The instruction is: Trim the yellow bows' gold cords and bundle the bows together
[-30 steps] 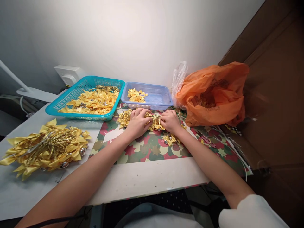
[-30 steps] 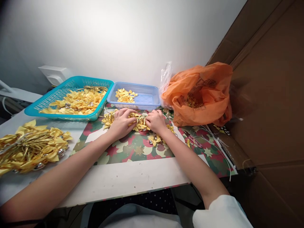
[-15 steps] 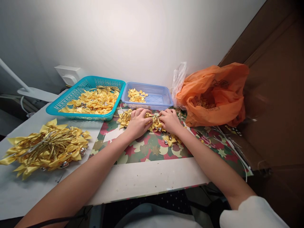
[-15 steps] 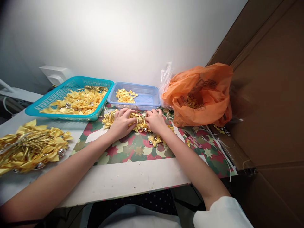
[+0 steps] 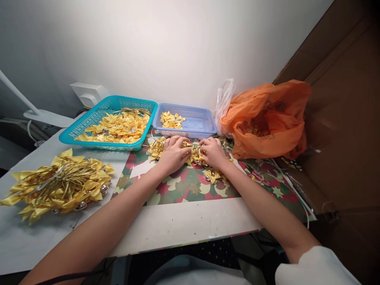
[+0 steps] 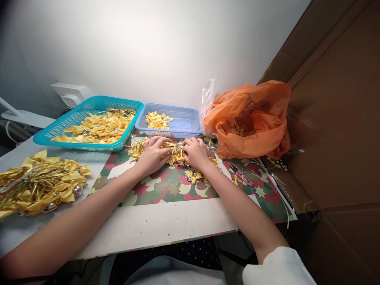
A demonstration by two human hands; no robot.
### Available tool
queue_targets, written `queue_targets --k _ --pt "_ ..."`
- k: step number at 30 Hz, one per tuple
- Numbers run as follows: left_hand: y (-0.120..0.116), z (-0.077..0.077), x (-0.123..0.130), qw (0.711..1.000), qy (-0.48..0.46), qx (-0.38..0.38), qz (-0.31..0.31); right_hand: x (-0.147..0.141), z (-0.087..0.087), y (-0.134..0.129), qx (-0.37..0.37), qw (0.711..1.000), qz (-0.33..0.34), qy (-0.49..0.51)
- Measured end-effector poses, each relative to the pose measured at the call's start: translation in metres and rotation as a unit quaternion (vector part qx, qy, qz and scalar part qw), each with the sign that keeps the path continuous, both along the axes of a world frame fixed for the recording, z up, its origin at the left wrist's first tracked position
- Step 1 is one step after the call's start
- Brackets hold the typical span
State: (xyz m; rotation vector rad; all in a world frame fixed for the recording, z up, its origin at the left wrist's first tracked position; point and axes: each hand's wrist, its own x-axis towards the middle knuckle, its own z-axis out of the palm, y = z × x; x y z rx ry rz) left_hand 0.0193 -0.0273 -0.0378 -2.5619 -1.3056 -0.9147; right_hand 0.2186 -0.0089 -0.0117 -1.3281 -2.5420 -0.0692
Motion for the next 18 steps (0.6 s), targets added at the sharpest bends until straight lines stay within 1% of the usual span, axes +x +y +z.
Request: queue_targets --k 13,18 --pt "-0.0011 0.0027 0.0004 1.0 -0.008 -0.015 -0.002 0.0083 -0.0093 0.0014 0.018 0.999 0.019 0.035" --pt "-0.001 0.002 0.0006 1.0 -0.007 -0.013 -0.001 0.007 -0.0101 0.0012 0.018 0.999 0.008 0.028"
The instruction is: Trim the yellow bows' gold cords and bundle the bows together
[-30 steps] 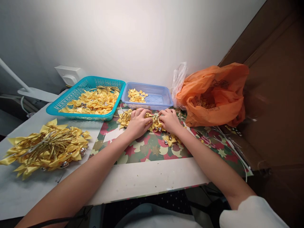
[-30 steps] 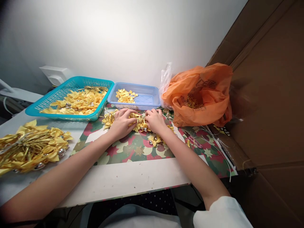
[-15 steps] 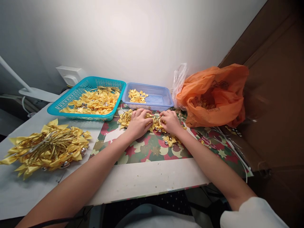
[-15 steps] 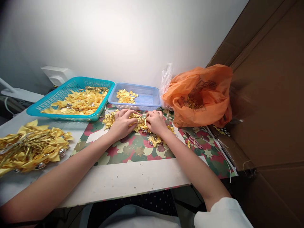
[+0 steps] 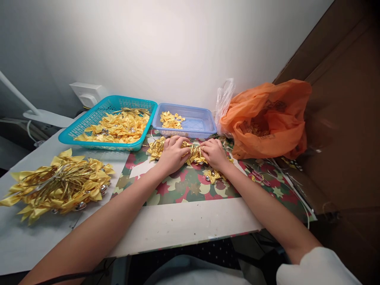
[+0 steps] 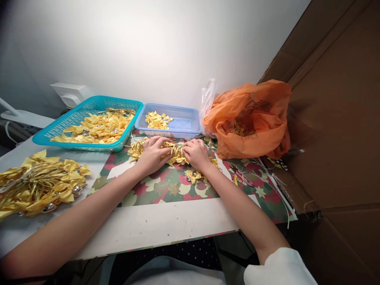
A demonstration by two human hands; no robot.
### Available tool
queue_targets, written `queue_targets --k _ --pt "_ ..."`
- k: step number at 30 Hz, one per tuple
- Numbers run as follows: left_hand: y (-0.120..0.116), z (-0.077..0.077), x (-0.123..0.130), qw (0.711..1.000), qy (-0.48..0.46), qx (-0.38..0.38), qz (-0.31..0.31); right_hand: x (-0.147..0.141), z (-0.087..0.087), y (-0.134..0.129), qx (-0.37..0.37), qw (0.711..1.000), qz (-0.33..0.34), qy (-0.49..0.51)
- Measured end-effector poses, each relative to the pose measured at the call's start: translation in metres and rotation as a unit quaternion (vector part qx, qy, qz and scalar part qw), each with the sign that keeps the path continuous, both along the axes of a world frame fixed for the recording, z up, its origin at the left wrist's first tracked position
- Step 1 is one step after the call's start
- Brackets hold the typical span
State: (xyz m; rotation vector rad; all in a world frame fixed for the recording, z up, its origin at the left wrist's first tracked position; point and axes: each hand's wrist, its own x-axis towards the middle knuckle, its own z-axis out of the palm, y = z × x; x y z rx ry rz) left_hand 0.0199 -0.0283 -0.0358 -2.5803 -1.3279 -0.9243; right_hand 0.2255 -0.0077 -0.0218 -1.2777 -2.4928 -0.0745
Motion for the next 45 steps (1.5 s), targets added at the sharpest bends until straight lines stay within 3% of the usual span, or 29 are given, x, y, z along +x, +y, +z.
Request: queue_targets --k 17,25,30,36,45 --pt "0.0 0.001 0.0 1.0 -0.004 -0.007 -0.003 -0.005 0.004 0.014 -0.014 0.995 0.011 -0.096" --pt "0.0 0.0 0.0 1.0 -0.005 -0.003 -0.002 -0.009 0.007 0.012 -0.014 0.998 0.019 -0.06" --pt "0.0 0.0 0.0 1.0 -0.005 -0.002 0.004 0.005 0.007 0.015 -0.024 0.998 0.059 -0.027" --pt "0.0 0.0 0.0 1.0 -0.002 0.0 0.005 0.027 0.017 0.016 -0.095 0.985 0.131 0.066" --pt "-0.001 0.0 0.001 1.0 -0.011 0.017 0.009 0.022 0.008 0.005 -0.047 0.992 0.103 0.054"
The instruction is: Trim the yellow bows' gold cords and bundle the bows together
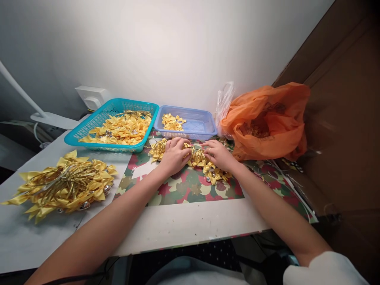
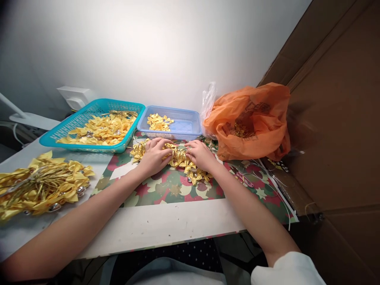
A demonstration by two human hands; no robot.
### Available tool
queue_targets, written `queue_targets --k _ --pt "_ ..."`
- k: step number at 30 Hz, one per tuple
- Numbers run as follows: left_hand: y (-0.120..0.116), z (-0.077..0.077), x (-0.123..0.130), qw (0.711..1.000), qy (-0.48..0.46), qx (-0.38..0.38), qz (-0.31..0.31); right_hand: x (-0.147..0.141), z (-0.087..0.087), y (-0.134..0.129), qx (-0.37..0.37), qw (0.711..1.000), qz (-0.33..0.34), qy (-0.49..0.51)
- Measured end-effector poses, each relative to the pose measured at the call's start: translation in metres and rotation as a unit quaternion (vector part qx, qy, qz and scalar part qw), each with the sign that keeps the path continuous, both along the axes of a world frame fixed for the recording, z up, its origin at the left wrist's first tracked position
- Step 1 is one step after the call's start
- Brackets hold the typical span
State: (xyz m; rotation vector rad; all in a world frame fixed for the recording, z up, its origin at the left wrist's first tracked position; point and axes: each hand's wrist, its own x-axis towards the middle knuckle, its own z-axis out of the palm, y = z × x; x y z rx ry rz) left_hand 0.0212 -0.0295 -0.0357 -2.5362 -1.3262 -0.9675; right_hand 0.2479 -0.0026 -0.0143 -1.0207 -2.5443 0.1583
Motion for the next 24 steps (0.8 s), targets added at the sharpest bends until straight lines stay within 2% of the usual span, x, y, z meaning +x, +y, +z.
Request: queue_targets --k 6,10,12,14,17,20,24 --pt "-0.006 0.008 0.0 0.998 -0.054 0.033 0.032 -0.002 0.0 -0.005 0.009 1.0 0.012 -0.025" --pt "-0.017 0.018 0.014 0.994 -0.091 0.049 0.03 -0.006 0.004 -0.009 0.031 0.997 0.004 -0.067" --pt "-0.025 0.022 0.029 0.994 -0.106 0.021 0.023 -0.008 0.006 -0.012 0.037 0.996 -0.012 -0.081" --pt "-0.03 0.023 0.046 0.992 -0.11 -0.045 0.045 -0.011 0.007 -0.014 0.042 0.995 -0.028 -0.084" --pt "-0.033 0.022 0.065 0.988 -0.113 -0.071 0.074 -0.012 0.008 -0.016 0.054 0.995 -0.046 -0.072" --pt "-0.03 0.022 0.07 0.984 -0.125 -0.086 0.098 -0.012 0.009 -0.016 0.061 0.995 -0.054 -0.05" --pt "-0.024 0.023 0.064 0.98 -0.13 -0.098 0.115 -0.009 0.008 -0.018 0.064 0.997 -0.049 -0.005"
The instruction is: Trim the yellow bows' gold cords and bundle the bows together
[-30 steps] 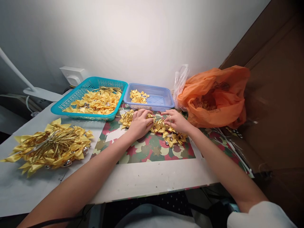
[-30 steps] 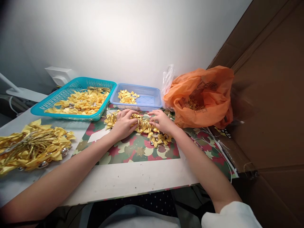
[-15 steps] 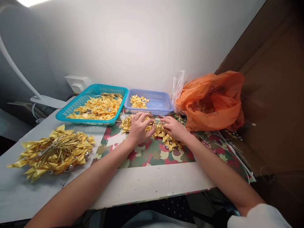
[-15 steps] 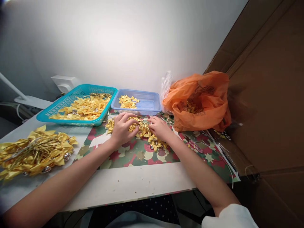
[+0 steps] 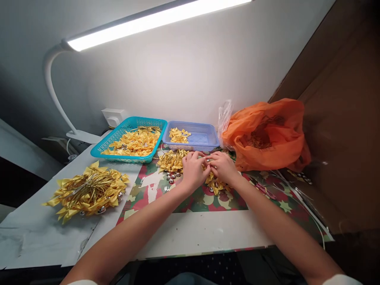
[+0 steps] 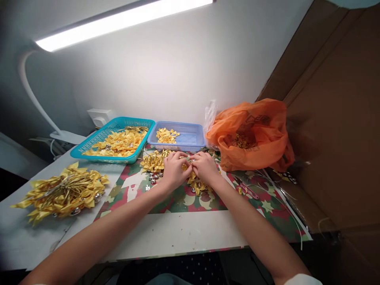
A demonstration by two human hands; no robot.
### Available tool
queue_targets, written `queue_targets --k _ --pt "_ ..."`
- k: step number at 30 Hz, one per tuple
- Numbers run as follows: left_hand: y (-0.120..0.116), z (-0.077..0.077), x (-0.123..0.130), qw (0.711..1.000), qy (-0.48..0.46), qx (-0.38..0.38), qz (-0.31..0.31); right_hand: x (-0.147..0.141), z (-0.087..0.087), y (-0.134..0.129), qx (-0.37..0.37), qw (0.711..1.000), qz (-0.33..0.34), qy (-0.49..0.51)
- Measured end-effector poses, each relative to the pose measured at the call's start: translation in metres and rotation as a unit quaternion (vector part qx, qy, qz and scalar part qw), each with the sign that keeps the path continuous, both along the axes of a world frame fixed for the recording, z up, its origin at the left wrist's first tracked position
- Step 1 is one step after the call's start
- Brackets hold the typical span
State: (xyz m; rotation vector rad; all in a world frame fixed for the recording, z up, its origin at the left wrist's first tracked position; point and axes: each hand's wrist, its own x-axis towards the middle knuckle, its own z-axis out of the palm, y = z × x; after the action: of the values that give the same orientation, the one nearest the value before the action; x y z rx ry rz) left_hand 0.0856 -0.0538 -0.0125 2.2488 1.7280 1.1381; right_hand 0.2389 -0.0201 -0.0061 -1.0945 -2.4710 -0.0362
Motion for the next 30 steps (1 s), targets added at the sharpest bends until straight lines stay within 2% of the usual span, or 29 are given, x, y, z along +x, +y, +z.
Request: queue_targets --k 4,7,10,13,16,19,22,25,30 --pt "0.002 -0.003 -0.005 1.0 0.006 -0.006 0.011 0.005 -0.001 -0.009 0.011 0.998 0.022 0.065" --pt "-0.002 -0.004 -0.006 1.0 0.01 -0.002 0.006 0.008 -0.003 -0.016 0.019 0.992 0.01 0.122" --pt "-0.006 0.006 -0.016 1.0 0.009 0.013 -0.002 0.01 -0.005 -0.021 0.013 0.986 -0.012 0.168" --pt "-0.008 0.028 -0.05 0.997 -0.018 0.017 0.068 0.012 -0.008 -0.023 -0.006 0.981 -0.02 0.191" --pt "-0.013 0.052 -0.103 0.988 -0.055 -0.019 0.143 0.014 -0.011 -0.023 -0.023 0.977 -0.025 0.208" --pt "-0.028 0.062 -0.15 0.971 -0.1 -0.066 0.206 0.015 -0.015 -0.021 -0.038 0.973 -0.03 0.225" --pt "-0.045 0.052 -0.17 0.954 -0.152 -0.134 0.22 0.015 -0.018 -0.02 -0.051 0.97 -0.029 0.236" --pt "-0.057 0.031 -0.168 0.935 -0.205 -0.215 0.191 0.014 -0.019 -0.019 -0.06 0.968 -0.025 0.242" --pt "-0.058 0.008 -0.16 0.914 -0.238 -0.248 0.216 0.014 -0.019 -0.019 -0.066 0.967 -0.026 0.246"
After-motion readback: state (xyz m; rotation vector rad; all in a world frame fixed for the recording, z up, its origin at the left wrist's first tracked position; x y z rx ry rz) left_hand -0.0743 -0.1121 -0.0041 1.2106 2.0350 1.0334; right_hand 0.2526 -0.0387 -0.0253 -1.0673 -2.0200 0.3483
